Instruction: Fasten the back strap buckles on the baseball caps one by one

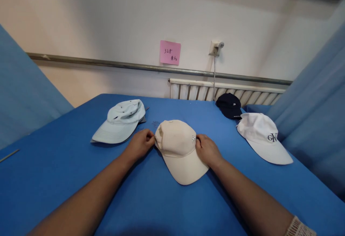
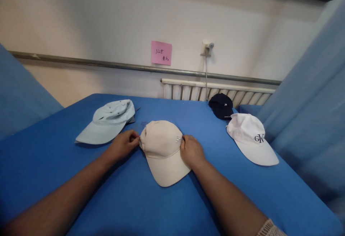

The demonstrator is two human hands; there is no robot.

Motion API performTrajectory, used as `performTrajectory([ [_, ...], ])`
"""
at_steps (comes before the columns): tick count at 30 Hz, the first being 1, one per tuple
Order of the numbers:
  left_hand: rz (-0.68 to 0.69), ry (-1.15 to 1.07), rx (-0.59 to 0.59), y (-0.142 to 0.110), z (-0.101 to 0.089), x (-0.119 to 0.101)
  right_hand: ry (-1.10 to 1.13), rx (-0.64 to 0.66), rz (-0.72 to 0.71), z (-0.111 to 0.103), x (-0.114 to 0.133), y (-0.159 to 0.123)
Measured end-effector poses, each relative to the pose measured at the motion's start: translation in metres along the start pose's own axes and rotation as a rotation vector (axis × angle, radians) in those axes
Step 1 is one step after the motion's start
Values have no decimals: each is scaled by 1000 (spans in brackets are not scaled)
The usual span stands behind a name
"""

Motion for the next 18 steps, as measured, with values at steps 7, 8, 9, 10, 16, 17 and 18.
performTrajectory([
  [7, -124, -123, 41, 8, -8, 24, -101, -8, 9, 7, 5, -6],
  [8, -115, -105, 50, 8, -9, 24, -107, 1, 8, 8, 6, -6],
  [9, -98, -86, 47, 8, -10, 23, -112, 8, 6, 8, 6, -7],
  [10, -72, -67, 33, 8, -11, 22, -115, 12, 4, 8, 7, -7],
  [16, 161, -91, 44, 6, -7, 1, -119, 13, 6, 8, 6, -8],
  [17, 198, -84, 105, 6, -2, -3, -117, 11, 6, 8, 6, -8],
  [18, 225, -67, 161, 6, 2, -7, -116, 7, 4, 9, 6, -8],
])
Point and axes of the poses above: each hand's wrist, its own y-axis towards the middle knuckle, its own z-axis out of the palm, x = y × z, the point moved 4 cm from there along y, towards the middle knuckle, and after that the axes turned 4 degrees about -x, right-handed, at the moved point
